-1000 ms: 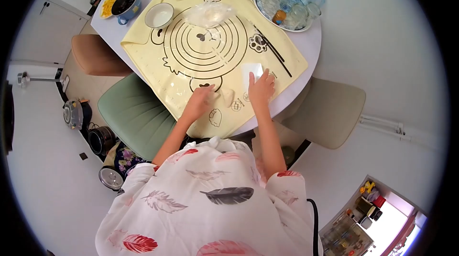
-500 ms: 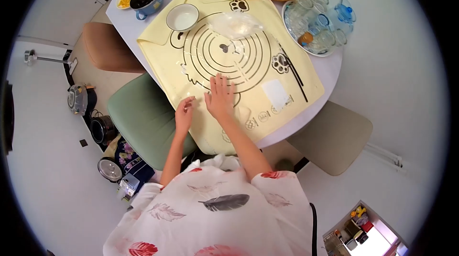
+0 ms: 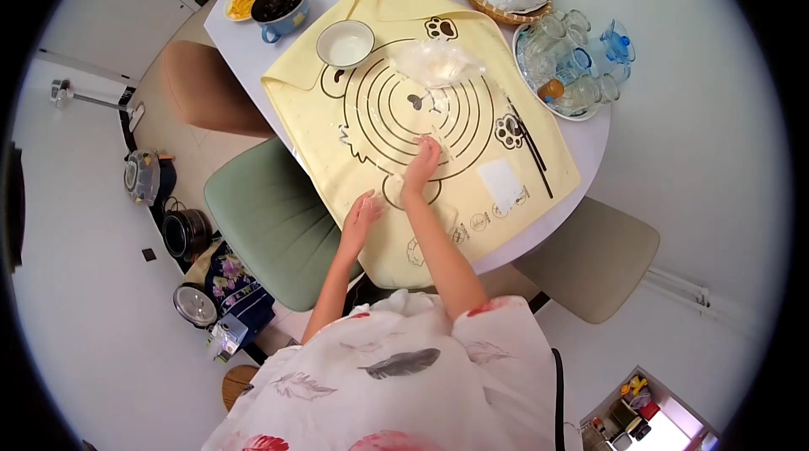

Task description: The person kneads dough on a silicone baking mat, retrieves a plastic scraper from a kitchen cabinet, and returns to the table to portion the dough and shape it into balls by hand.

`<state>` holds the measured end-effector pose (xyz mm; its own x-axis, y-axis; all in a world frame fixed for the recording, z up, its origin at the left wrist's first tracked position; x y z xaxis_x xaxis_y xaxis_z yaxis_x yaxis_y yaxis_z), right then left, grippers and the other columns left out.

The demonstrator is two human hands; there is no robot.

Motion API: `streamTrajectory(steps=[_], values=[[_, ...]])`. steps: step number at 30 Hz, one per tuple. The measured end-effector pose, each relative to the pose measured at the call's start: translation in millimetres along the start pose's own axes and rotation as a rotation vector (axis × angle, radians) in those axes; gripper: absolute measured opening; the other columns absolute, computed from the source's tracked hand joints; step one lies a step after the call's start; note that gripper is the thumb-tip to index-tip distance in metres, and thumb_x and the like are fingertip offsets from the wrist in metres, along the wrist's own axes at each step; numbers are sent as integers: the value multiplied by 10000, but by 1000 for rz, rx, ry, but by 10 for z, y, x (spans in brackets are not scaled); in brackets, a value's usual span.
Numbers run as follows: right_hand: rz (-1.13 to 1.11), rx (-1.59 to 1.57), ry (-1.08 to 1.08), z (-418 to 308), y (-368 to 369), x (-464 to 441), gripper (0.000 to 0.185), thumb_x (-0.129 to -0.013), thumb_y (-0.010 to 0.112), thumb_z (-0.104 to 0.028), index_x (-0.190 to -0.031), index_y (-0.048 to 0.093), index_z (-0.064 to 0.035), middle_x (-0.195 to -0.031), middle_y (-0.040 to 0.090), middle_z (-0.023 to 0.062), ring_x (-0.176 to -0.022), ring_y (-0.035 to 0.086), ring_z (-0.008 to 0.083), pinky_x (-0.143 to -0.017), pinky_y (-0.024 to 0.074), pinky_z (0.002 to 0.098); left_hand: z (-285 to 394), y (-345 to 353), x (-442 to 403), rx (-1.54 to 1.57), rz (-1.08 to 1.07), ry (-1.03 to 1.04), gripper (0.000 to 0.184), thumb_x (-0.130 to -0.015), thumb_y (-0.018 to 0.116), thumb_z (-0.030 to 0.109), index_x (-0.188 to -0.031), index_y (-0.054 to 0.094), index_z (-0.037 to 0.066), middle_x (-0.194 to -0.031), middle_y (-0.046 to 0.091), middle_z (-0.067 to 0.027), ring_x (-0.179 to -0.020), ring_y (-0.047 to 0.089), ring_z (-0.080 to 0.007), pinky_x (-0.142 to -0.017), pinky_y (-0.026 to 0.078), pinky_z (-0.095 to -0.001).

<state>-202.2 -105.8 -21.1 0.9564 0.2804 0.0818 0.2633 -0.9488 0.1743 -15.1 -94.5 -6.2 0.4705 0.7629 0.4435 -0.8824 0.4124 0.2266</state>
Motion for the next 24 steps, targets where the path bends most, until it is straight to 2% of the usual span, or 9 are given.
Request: streamTrajectory(steps=[1,3,5,9,11,14,16,19,24], values=[[-6,0,3,-54,-70,36,240,-875,452,-203,-989,496,3,-861,572,114,-820,525,212,-772,407,319,84,43,29,2,7,1,362,-947,399,231,-1195,468,-23,-1111,563,-116,-963,573,-163,-848,451,-279],[-209,-835,550,-5,26,182,205,-890,380,-145,-975,488,6,-790,572,129,-716,525,200,-682,420,308,107,321,102,267,-279,-349,385,-944,397,237,-1208,453,-39,-1152,538,-128,-983,565,-169,-848,449,-270],[-76,-806,634,-142,-4,300,220,-891,354,-140,-975,483,16,-708,558,122,-665,513,187,-628,413,298,217,399,139,241,-294,-289,379,-925,440,226,-1172,479,-59,-1086,577,-126,-928,585,-161,-819,461,-250],[-361,-151,88,-431,-197,279,224,-869,462,-211,-971,513,-18,-613,503,70,-625,493,186,-592,412,314,36,367,139,-39,-269,-283,337,-861,558,196,-1097,546,-45,-935,631,-73,-793,596,-127,-725,469,-229],[-522,744,-520,-648,-227,333,179,-835,512,-146,-984,532,-48,-640,533,81,-626,513,219,-602,414,326,-17,330,81,-68,-196,-208,306,-834,599,175,-1064,579,-28,-866,643,-46,-733,591,-110,-688,466,-223],[-497,889,-617,-606,-324,384,191,-781,544,-88,-970,543,-64,-687,549,80,-680,517,240,-649,416,360,39,247,16,-480,-106,-2,232,-770,643,77,-988,621,-1,-891,623,-56,-714,567,-132,-670,470,-237],[-483,967,-499,-514,-367,391,235,-756,563,-102,-981,543,-39,-855,566,101,-829,511,252,-743,403,393,422,385,207,-1081,-27,890,206,-740,622,27,-943,652,49,-926,606,-93,-711,555,-171,-691,472,-266],[-331,1131,-681,-582,-292,497,270,-764,562,-127,-1011,538,-22,-988,534,137,-931,480,293,-809,376,429,138,129,24,-721,-79,398,255,-723,595,-2,-955,656,84,-991,587,-118,-749,559,-199,-722,472,-293],[-474,1440,-823,-405,-142,871,454,-801,532,-298,-1152,499,-11,-1224,451,165,-1176,363,321,-981,249,514,7,-118,-31,-478,36,192,201,-867,471,1,-1020,599,2,-958,638,-82,-820,599,-128,-740,471,-245]])
Point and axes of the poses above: each hand's wrist, its own x-axis away from the middle knuckle, its own y-axis out of the palm, z = x × y, the point moved 6 cm from there along -x, towards the middle knuckle
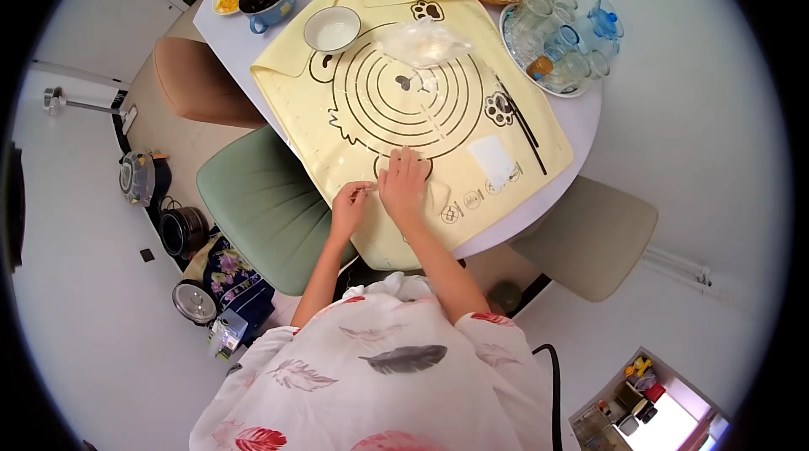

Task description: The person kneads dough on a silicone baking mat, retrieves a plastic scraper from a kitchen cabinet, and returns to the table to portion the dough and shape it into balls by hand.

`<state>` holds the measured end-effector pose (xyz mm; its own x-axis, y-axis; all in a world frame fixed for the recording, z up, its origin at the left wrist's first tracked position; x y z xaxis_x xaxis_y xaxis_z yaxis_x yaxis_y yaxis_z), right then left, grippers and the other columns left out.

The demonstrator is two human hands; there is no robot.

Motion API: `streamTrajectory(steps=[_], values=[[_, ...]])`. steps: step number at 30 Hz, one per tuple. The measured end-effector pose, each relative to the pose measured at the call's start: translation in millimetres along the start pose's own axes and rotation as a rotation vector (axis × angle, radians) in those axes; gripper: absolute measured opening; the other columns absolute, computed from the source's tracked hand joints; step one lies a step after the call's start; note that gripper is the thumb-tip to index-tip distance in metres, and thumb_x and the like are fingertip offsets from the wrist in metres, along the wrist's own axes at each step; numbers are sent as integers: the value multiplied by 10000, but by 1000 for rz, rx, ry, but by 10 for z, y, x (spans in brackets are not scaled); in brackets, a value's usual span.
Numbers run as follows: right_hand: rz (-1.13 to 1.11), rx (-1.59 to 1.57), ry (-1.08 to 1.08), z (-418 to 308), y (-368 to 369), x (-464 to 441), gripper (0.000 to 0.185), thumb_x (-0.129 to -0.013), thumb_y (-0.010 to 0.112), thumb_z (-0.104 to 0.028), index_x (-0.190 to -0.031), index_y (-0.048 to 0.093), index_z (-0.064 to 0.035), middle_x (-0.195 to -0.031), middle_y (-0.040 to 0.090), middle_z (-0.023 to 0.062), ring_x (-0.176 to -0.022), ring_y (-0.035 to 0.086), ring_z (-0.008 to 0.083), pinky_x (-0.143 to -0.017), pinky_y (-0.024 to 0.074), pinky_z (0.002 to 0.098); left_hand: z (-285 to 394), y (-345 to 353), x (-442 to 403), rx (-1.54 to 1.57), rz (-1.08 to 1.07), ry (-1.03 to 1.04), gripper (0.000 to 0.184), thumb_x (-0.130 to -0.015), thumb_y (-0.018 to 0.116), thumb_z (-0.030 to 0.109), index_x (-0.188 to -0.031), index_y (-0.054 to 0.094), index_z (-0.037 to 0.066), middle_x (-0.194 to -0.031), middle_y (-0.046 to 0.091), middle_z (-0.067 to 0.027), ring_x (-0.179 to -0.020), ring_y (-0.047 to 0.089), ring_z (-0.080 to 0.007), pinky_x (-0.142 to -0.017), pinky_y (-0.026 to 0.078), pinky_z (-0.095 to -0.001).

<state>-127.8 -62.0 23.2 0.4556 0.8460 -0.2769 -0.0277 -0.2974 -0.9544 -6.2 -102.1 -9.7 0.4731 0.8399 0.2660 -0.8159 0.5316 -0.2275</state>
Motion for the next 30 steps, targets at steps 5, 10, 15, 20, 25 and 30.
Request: streamTrajectory(steps=[5,10,15,20,25,30], values=[[-42,-4,18,20,67,-45,453,-799,518,-297,-1147,488,-8,-1226,442,156,-1155,382,307,-988,239,525,33,-126,50,69,122,-21,214,-861,477,5,-1045,588,3,-974,636,-72,-828,595,-121,-745,470,-250],[13,-167,-124,-54,149,-332,406,-777,527,-252,-1103,483,-14,-1171,464,134,-1138,396,291,-993,240,520,-1,-158,99,98,164,-81,215,-868,477,24,-1059,575,2,-993,625,-53,-848,579,-110,-744,450,-226],[71,-386,-183,11,121,-507,396,-768,535,-181,-1119,455,-14,-1148,472,139,-1100,415,291,-970,271,455,-144,-135,272,191,165,-129,228,-875,488,46,-1086,560,-2,-1019,617,-57,-891,576,-121,-764,453,-239],[338,-735,220,287,-18,-305,341,-799,500,-115,-1125,446,-29,-1130,480,132,-1068,422,306,-935,276,421,-86,149,318,487,26,-155,294,-873,553,125,-1125,548,-26,-1063,608,-93,-931,585,-148,-818,450,-252],[369,-1051,575,350,41,20,270,-857,454,-104,-1113,451,-18,-1036,525,117,-995,467,265,-891,325,396,331,351,378,360,-333,-279,352,-849,587,162,-1130,544,-45,-956,620,-69,-869,590,-121,-811,460,-251],[352,-1606,805,489,4,41,201,-887,433,-143,-1036,479,-16,-887,572,116,-812,533,204,-764,421,315,218,305,248,377,-369,-325,329,-850,587,166,-1103,562,-42,-884,631,-52,-791,606,-112,-734,485,-231]])
Point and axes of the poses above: each hand's wrist, its own x-axis away from the middle knuckle, its own y-axis out of the palm, z = x × y, the point moved 6 cm from there along -x, towards the middle knuckle
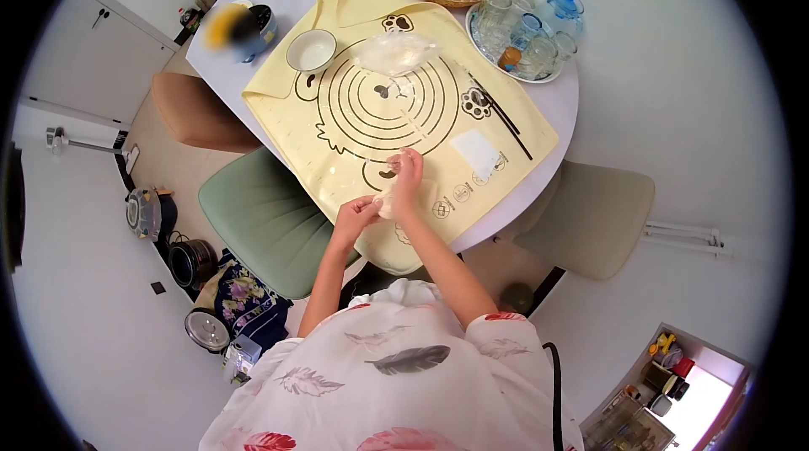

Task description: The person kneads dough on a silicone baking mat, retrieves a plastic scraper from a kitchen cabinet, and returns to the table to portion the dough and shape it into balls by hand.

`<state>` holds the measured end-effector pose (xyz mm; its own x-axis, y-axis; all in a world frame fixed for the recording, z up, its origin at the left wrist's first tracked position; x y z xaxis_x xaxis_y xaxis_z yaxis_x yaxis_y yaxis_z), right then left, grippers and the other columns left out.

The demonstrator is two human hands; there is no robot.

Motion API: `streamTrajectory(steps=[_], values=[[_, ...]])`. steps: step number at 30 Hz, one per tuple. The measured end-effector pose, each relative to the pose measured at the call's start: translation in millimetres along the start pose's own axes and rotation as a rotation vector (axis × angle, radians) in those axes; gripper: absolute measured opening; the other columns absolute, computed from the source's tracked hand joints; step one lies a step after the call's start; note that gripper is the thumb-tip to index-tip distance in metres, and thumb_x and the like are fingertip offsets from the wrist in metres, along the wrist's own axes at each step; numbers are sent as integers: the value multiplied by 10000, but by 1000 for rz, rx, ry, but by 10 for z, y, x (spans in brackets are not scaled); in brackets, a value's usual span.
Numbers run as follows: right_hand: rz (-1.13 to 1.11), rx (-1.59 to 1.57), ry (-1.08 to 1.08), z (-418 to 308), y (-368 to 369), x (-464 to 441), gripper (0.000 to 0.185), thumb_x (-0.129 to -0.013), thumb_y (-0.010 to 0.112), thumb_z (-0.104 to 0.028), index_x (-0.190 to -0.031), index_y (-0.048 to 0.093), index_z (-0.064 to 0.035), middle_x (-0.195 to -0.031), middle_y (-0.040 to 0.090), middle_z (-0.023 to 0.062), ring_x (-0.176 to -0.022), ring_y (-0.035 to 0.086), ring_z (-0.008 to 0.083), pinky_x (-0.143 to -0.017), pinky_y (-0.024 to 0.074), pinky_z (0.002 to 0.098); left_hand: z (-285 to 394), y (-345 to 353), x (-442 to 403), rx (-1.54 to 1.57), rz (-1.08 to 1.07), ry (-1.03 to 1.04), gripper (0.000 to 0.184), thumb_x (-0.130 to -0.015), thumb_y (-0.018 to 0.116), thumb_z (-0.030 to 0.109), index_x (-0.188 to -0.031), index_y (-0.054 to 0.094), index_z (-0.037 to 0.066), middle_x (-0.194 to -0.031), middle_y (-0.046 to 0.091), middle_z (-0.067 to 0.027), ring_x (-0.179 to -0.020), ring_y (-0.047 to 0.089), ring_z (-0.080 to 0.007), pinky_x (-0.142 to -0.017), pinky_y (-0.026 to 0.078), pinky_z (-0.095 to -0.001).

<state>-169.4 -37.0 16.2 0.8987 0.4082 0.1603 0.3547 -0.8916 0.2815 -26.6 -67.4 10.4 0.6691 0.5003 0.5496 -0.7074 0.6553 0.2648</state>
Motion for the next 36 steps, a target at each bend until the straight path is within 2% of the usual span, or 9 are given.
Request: streamTrajectory(steps=[2,5,7,13,15,19,23,29,36], values=[[-67,-508,476,166,-26,-32,203,-889,415,-163,-1015,492,-24,-851,591,118,-783,550,186,-757,439,299,-24,-72,-57,-8,36,-62,294,-867,557,142,-1097,570,-40,-885,627,-54,-776,602,-108,-711,491,-229],[-191,-473,495,-173,-45,-72,249,-890,406,-205,-1036,488,-21,-858,603,126,-784,564,188,-743,456,296,-109,-272,-183,-154,57,92,293,-869,538,114,-1118,561,-38,-904,630,-47,-813,600,-105,-745,485,-233],[-246,-298,387,-134,-223,-179,196,-873,459,-177,-1002,524,-44,-877,615,105,-791,569,194,-734,458,296,-210,-310,-257,-212,4,129,334,-853,542,92,-1164,525,-29,-983,607,-60,-886,580,-127,-802,459,-248],[-258,1343,-667,-534,-465,56,276,-723,621,-67,-997,587,-89,-1106,521,86,-981,495,252,-788,425,324,114,112,-76,-664,-52,468,509,-799,535,21,-1291,407,0,-1243,494,-128,-1118,496,-243,-961,375,-314],[-289,1361,-671,-466,-539,130,331,-701,645,-76,-1024,580,-98,-1115,495,87,-989,476,264,-805,415,337,308,177,3,-966,194,769,498,-729,525,-7,-1220,445,-17,-1234,467,-207,-1130,457,-330,-971,361,-367],[-473,1212,-411,-237,-638,195,412,-664,699,-132,-1051,561,-103,-1029,481,94,-960,465,292,-824,402,392,152,180,-145,-885,-16,483,438,-755,532,-7,-1190,482,-8,-1230,482,-179,-1146,441,-338,-980,351,-381],[-337,1334,-226,-342,-712,159,328,-716,688,-198,-989,559,-70,-972,478,120,-941,465,311,-817,394,431,318,57,-88,-889,282,578,373,-726,530,-28,-1097,548,7,-1176,516,-153,-1099,464,-331,-954,362,-382],[-49,1391,-511,-578,-586,-327,480,-834,531,-375,-1136,490,-3,-1172,458,180,-1107,411,337,-925,307,491,458,21,-110,-794,378,621,333,-723,489,-52,-1033,581,27,-1106,551,-130,-1043,500,-290,-924,380,-359],[-225,1595,-613,-191,-422,-123,541,-839,486,-338,-1265,406,-15,-1344,339,179,-1252,291,338,-1030,171,552,516,143,-143,-687,360,624,297,-732,467,-78,-978,600,21,-997,599,-115,-968,546,-252,-850,426,-312]])
Point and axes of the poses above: each hand's wrist, its own x-axis away from the middle knuckle, its own y-axis out of the palm, z = x × y, the point moved 6 cm from there along -x, towards the middle knuckle
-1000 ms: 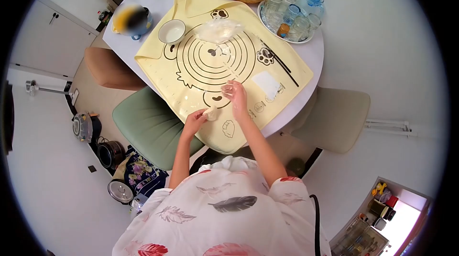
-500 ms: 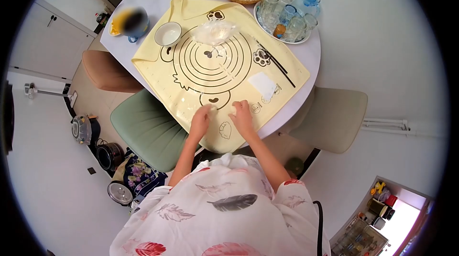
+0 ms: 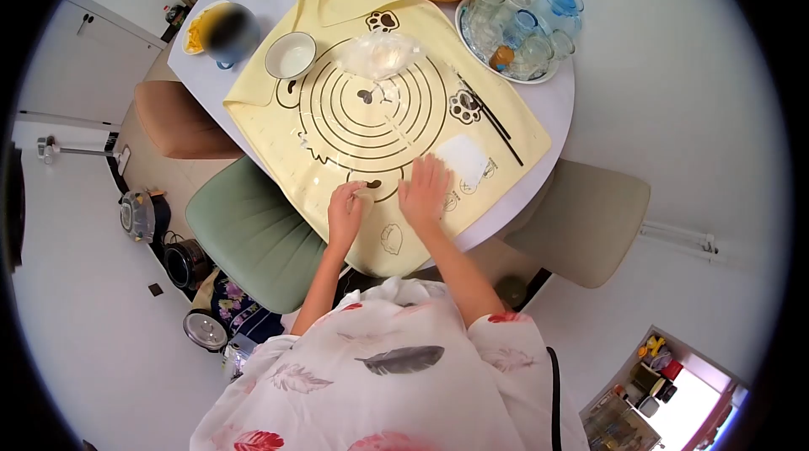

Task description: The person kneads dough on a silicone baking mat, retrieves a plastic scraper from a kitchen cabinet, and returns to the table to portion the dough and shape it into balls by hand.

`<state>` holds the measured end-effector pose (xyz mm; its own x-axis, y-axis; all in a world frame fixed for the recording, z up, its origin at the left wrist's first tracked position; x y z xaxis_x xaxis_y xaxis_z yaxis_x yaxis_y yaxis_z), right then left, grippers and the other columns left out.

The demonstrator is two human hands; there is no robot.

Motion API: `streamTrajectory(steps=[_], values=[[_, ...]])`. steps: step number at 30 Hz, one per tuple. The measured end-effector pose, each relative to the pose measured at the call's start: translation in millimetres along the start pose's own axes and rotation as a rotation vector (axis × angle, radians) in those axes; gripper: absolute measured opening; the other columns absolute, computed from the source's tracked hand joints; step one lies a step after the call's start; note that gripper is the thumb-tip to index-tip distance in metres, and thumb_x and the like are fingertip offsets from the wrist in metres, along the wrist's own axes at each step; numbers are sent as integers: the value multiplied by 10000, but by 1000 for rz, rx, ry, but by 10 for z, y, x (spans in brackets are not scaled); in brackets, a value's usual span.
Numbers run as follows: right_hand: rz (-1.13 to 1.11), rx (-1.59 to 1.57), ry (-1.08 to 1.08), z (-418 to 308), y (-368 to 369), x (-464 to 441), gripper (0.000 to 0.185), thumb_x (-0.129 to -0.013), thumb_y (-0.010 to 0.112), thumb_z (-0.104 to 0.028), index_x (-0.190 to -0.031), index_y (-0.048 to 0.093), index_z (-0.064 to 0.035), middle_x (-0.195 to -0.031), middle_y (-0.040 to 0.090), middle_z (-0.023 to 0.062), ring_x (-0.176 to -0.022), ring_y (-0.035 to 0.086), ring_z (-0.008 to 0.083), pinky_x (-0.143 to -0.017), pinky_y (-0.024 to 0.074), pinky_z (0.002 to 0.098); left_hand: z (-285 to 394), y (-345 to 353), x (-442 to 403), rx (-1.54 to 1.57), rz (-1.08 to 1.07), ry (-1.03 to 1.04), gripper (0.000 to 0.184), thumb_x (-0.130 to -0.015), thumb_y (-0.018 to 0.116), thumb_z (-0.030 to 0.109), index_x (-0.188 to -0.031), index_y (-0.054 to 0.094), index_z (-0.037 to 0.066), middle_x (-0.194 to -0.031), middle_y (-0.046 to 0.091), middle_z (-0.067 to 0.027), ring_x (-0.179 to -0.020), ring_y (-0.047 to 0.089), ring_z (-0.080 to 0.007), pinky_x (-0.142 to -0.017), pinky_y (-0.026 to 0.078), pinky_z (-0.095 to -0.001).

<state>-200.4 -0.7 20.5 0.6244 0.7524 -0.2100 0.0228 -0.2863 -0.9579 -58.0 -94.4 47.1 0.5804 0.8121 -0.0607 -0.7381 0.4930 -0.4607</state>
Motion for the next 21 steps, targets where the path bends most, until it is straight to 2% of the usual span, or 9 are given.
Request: streamTrajectory(steps=[3,8,13,14,15,17,18,19,21], values=[[-88,45,-46,-71,83,-68,537,-831,479,-328,-1267,411,-22,-1347,338,166,-1254,290,333,-1033,176,544,7,9,2,41,33,-47,293,-737,463,-87,-973,602,18,-972,609,-107,-929,560,-237,-826,431,-301],[-40,2,-129,-143,179,-328,463,-793,504,-285,-1180,466,-34,-1258,420,145,-1179,367,296,-1012,215,533,-48,45,43,11,67,-109,256,-762,462,-81,-965,590,8,-976,596,-103,-924,540,-215,-788,430,-292],[80,-316,-24,-16,101,-504,349,-746,554,-180,-1065,495,-54,-1125,504,92,-1035,442,284,-930,302,431,92,188,117,30,43,-74,258,-762,467,-81,-969,592,12,-958,594,-101,-877,549,-208,-755,441,-289],[194,-422,-6,28,34,-529,235,-778,537,-151,-997,526,-66,-1015,557,74,-975,470,261,-882,319,394,121,220,115,53,24,-30,260,-762,466,-81,-967,595,14,-943,596,-99,-855,556,-207,-742,444,-285],[205,-422,-11,96,66,-566,235,-778,537,-151,-997,526,-66,-1015,557,74,-975,470,261,-882,319,394,123,208,88,55,29,-20,260,-762,466,-81,-967,595,14,-943,596,-99,-855,556,-207,-742,444,-285],[235,-782,302,449,239,-538,128,-824,509,-132,-927,561,-78,-898,589,49,-967,476,223,-877,307,387,134,191,100,116,-27,-7,246,-781,466,-72,-966,601,18,-963,600,-99,-831,565,-183,-731,448,-268],[349,-689,300,452,15,-600,143,-873,464,-149,-884,583,-71,-739,603,37,-859,546,198,-787,369,361,132,153,115,114,-22,-5,246,-781,466,-72,-966,601,18,-963,600,-99,-831,565,-183,-731,448,-268],[355,-693,292,414,-196,-679,143,-873,464,-149,-884,583,-71,-739,603,37,-859,546,198,-787,369,361,62,153,101,183,-61,-121,231,-814,471,-32,-1008,589,13,-993,600,-98,-846,568,-179,-745,449,-265],[61,-959,638,458,-237,-727,219,-890,428,-191,-846,596,-57,-646,600,45,-701,590,206,-653,417,346,7,200,90,254,-97,-229,226,-848,476,8,-1050,577,8,-1023,600,-97,-860,572,-176,-759,450,-262]])
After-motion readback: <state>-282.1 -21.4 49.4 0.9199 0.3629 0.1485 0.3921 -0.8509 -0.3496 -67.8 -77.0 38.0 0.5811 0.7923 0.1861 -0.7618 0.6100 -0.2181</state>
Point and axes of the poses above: each hand's wrist, its own x-axis away from the middle knuckle, its own y-axis out of the palm, z = x × y, the point moved 6 cm from there along -x, towards the middle knuckle
